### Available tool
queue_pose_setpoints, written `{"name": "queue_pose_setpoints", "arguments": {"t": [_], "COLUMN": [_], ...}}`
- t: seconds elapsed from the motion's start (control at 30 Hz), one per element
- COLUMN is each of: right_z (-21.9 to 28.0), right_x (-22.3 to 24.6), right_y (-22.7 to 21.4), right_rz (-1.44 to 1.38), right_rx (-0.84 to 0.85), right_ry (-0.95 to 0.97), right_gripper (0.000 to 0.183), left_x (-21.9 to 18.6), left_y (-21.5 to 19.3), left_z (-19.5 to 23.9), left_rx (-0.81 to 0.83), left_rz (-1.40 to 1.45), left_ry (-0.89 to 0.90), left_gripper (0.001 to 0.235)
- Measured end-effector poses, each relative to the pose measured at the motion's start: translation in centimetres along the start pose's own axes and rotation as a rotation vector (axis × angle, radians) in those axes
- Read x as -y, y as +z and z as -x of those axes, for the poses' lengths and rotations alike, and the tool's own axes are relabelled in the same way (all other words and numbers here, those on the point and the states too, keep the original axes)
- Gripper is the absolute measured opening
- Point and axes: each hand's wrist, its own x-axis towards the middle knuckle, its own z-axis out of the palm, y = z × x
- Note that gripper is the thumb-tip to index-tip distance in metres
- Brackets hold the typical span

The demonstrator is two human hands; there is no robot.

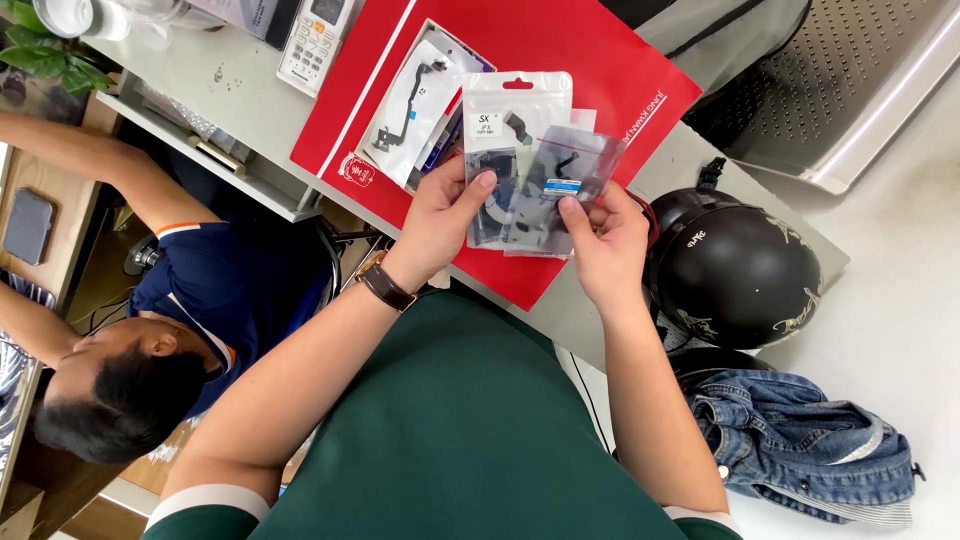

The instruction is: Sorting and organizing small watch or electronic components stored in plastic bags on a service counter.

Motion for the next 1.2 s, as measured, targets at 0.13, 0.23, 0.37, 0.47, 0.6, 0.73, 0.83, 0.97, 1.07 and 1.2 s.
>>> {"name": "queue_pose_setpoints", "arguments": {"t": [0.13,0.23,0.37,0.47,0.6,0.73,0.83,0.97,1.07,1.2], "right_z": [0.1,0.5,0.2,0.7,0.5,0.7,0.6,0.2,0.1,0.5], "right_x": [0.0,-0.6,-1.8,-0.7,-2.7,-2.9,-3.2,-5.8,-6.7,-2.9], "right_y": [-0.4,-0.4,-0.7,-0.6,-1.1,-1.0,-1.6,-2.5,-2.6,-1.1], "right_rz": [-0.083,-0.157,-0.382,-0.616,-0.800,-0.856,-0.893,-0.848,-0.710,-0.551], "right_rx": [-0.003,0.006,0.001,0.043,0.093,0.092,0.075,0.055,0.044,0.060], "right_ry": [0.001,-0.004,0.005,0.087,0.157,0.140,0.156,0.130,0.056,-0.023], "right_gripper": [0.015,0.016,0.016,0.015,0.016,0.014,0.017,0.016,0.017,0.022], "left_x": [-1.4,-1.7,-1.6,-2.1,-2.2,-2.3,-3.5,-2.6,-1.9,-2.7], "left_y": [-0.2,-0.7,-0.5,0.1,-0.1,-0.4,-0.3,-0.7,-0.8,0.2], "left_z": [0.1,0.3,0.7,0.9,1.0,0.9,0.8,0.4,0.4,0.7], "left_rx": [-0.018,-0.036,-0.047,-0.023,-0.029,-0.043,-0.062,-0.060,-0.047,-0.036], "left_rz": [0.001,-0.025,0.030,0.064,0.079,0.104,0.073,0.035,-0.015,-0.055], "left_ry": [0.028,0.027,0.053,0.051,0.055,0.051,0.055,0.059,0.066,0.064], "left_gripper": [0.037,0.039,0.038,0.039,0.038,0.035,0.035,0.037,0.039,0.046]}}
